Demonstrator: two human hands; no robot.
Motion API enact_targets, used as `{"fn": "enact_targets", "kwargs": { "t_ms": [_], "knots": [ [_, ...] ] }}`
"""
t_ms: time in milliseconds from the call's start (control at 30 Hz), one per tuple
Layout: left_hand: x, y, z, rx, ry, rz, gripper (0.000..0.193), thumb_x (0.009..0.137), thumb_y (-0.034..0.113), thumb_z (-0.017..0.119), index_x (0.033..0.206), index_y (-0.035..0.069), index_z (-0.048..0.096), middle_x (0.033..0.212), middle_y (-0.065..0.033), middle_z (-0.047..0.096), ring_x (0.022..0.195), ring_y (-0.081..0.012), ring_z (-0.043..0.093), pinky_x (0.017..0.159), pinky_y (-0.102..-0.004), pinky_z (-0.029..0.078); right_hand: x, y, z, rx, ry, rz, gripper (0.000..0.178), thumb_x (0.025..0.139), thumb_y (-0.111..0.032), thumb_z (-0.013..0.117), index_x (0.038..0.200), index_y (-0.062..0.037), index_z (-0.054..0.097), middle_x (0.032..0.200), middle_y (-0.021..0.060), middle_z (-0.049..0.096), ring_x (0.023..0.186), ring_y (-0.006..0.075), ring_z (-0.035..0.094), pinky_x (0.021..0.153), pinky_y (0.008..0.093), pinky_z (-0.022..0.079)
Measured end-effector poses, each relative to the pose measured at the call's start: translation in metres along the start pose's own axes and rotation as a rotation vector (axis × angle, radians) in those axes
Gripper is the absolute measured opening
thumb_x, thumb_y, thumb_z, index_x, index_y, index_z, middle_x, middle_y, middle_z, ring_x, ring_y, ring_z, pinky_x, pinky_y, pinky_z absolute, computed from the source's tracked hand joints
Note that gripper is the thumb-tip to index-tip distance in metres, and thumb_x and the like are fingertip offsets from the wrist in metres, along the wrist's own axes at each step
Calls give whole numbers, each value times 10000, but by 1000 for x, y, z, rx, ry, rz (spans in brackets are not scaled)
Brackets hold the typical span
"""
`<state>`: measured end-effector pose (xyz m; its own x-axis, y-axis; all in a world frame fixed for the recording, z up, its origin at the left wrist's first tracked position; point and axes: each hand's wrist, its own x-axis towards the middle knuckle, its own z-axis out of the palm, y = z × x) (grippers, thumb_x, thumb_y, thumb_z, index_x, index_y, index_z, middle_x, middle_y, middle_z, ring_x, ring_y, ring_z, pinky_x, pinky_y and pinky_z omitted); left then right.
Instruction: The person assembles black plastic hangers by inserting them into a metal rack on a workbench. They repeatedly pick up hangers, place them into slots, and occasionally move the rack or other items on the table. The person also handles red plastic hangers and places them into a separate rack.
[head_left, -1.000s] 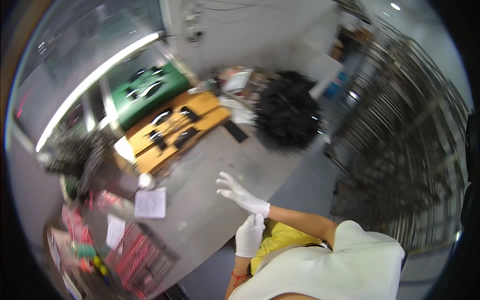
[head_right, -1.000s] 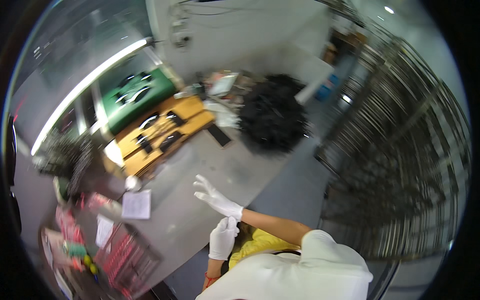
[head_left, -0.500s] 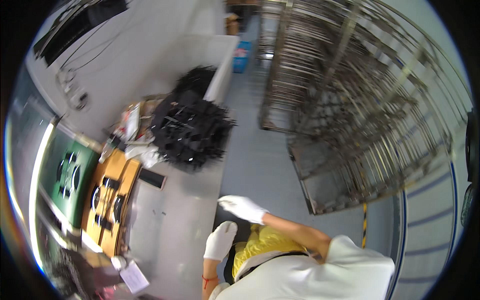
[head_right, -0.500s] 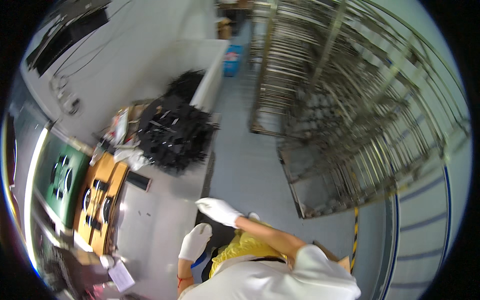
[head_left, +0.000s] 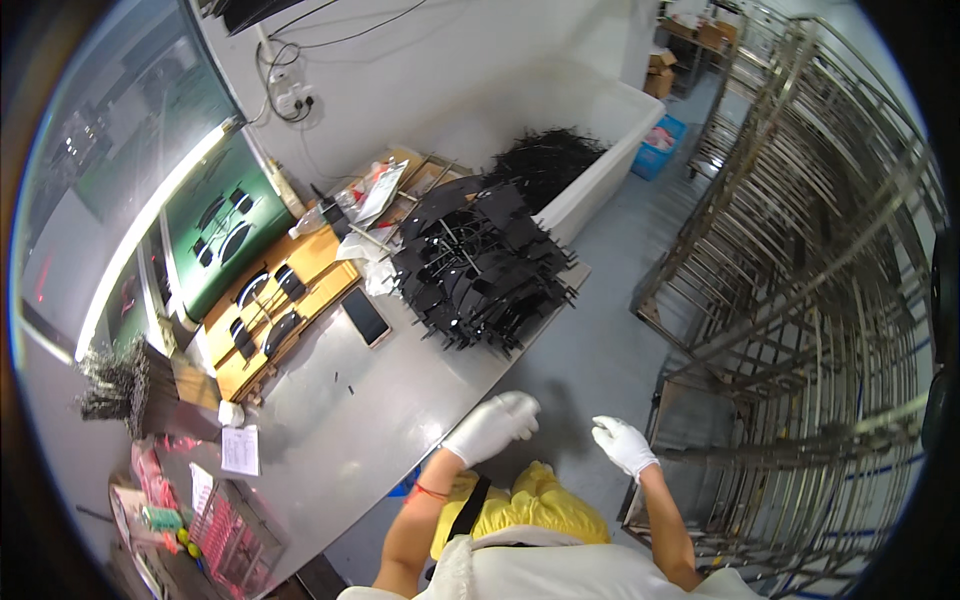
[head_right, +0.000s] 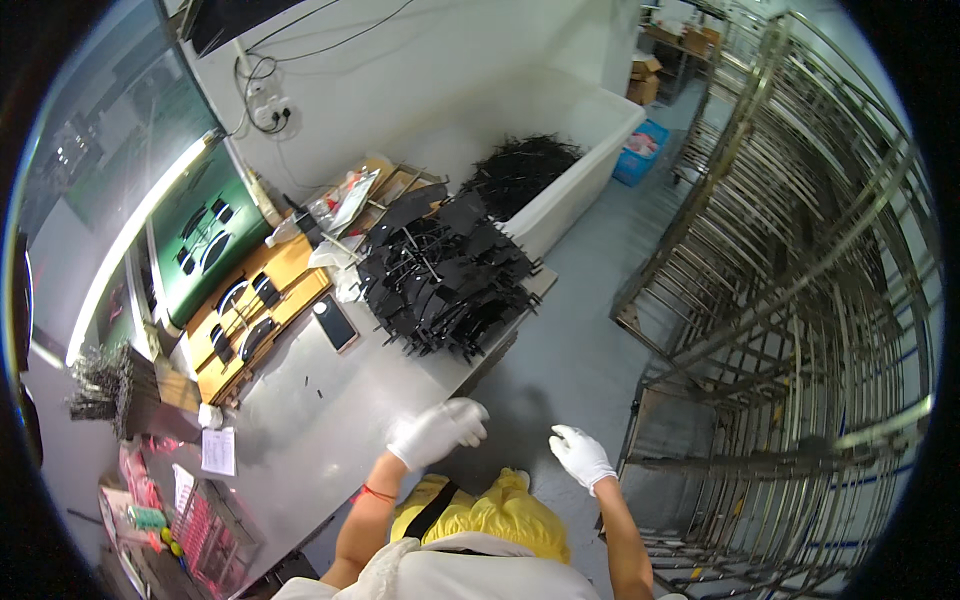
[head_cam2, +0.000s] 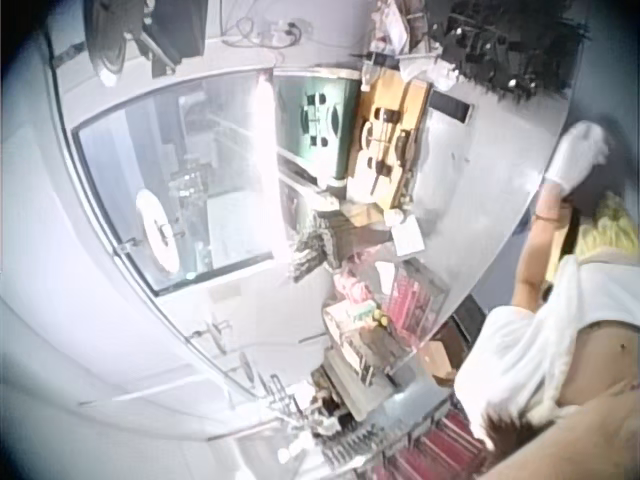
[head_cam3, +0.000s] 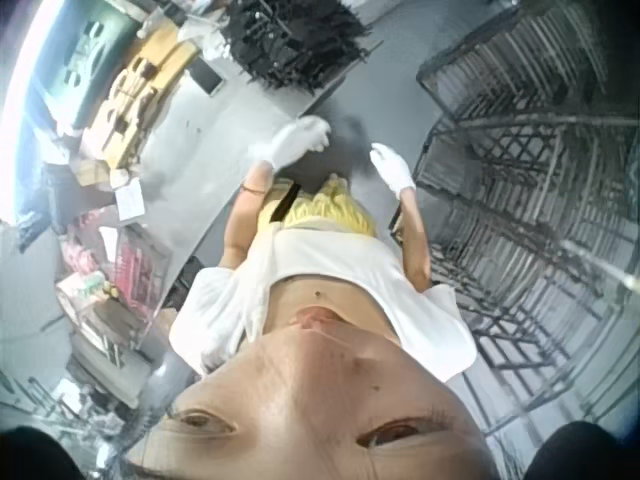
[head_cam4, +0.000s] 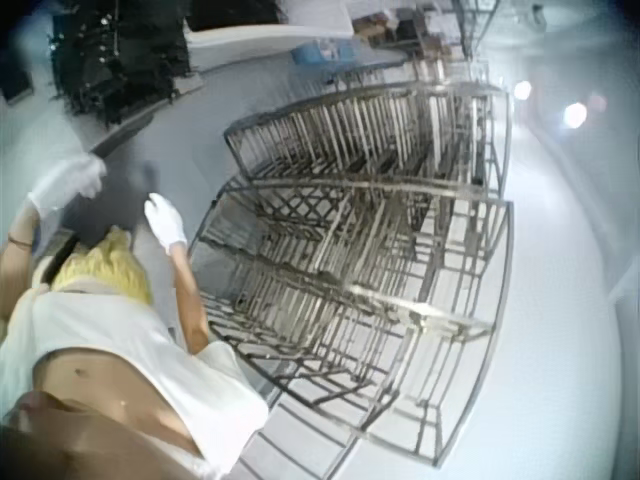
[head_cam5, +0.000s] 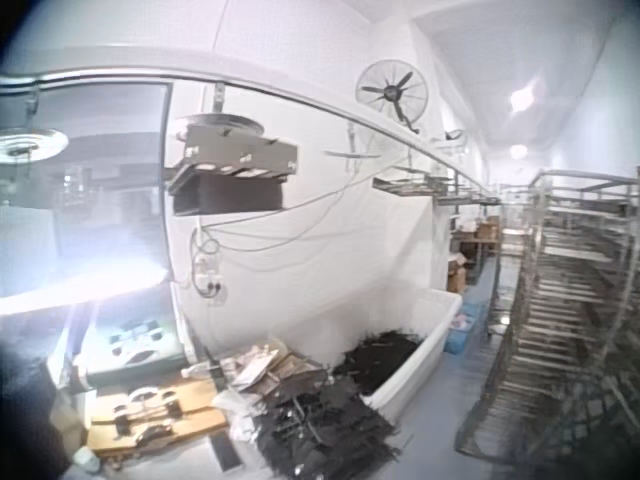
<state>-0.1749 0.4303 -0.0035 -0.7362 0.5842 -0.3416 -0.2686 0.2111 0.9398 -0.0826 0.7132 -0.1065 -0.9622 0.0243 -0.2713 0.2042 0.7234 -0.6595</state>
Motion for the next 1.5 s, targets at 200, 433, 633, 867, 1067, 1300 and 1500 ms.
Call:
{"fn": "enact_targets", "kwargs": {
  "t_ms": [200,433,633,867,1067,1300,1500],
  "knots": [
    [-6,14,-123,-189,590,140,336,1053,301,461,1209,18,552,882,-49,637,769,-108,607,719,-249,504,80,-34,-39,598,-125,8,239,979,-118,553,1160,-17,671,993,26,685,888,86,612,799,241,483],
    [59,-58,-307,408,1141,209,337,987,163,463,1266,-5,549,911,-84,638,770,-168,615,723,-293,495,245,-220,-92,491,81,-493,325,965,-47,536,1280,5,594,1364,124,560,1212,206,562,1019,320,442],
    [183,-30,-424,899,1230,348,393,844,166,583,1203,7,601,1074,-177,644,1011,-334,607,897,-419,482,477,-358,-74,-604,80,-854,364,944,-265,522,1279,-157,615,1362,180,555,1229,350,545,1049,399,429],
    [301,-59,-476,1105,1029,290,631,767,278,749,1324,94,517,1262,-135,555,1175,-318,518,1006,-443,413,636,-387,31,-980,-440,-668,450,982,-446,368,1307,-230,593,1326,62,605,1191,310,574,1003,423,454],
    [309,-60,-509,1004,1088,206,298,929,177,533,1223,134,558,1056,-163,657,839,-325,676,686,-411,549,671,-422,51,-728,295,-338,495,844,-392,628,1224,-75,615,1255,198,622,1133,353,610,944,440,498],
    [297,-40,-521,403,1263,504,302,992,272,496,1246,139,591,890,-193,683,791,-391,659,690,-470,530,745,-288,4,-437,279,126,682,778,-354,706,1345,-14,540,1269,215,622,1130,312,616,957,397,484],
    [287,-46,-531,374,1252,413,304,1000,274,485,1203,84,608,928,-193,684,858,-379,659,748,-455,526,720,-352,2,-902,119,-208,481,865,-494,580,1007,-58,725,1067,218,685,1013,387,649,888,463,513]
  ]
}}
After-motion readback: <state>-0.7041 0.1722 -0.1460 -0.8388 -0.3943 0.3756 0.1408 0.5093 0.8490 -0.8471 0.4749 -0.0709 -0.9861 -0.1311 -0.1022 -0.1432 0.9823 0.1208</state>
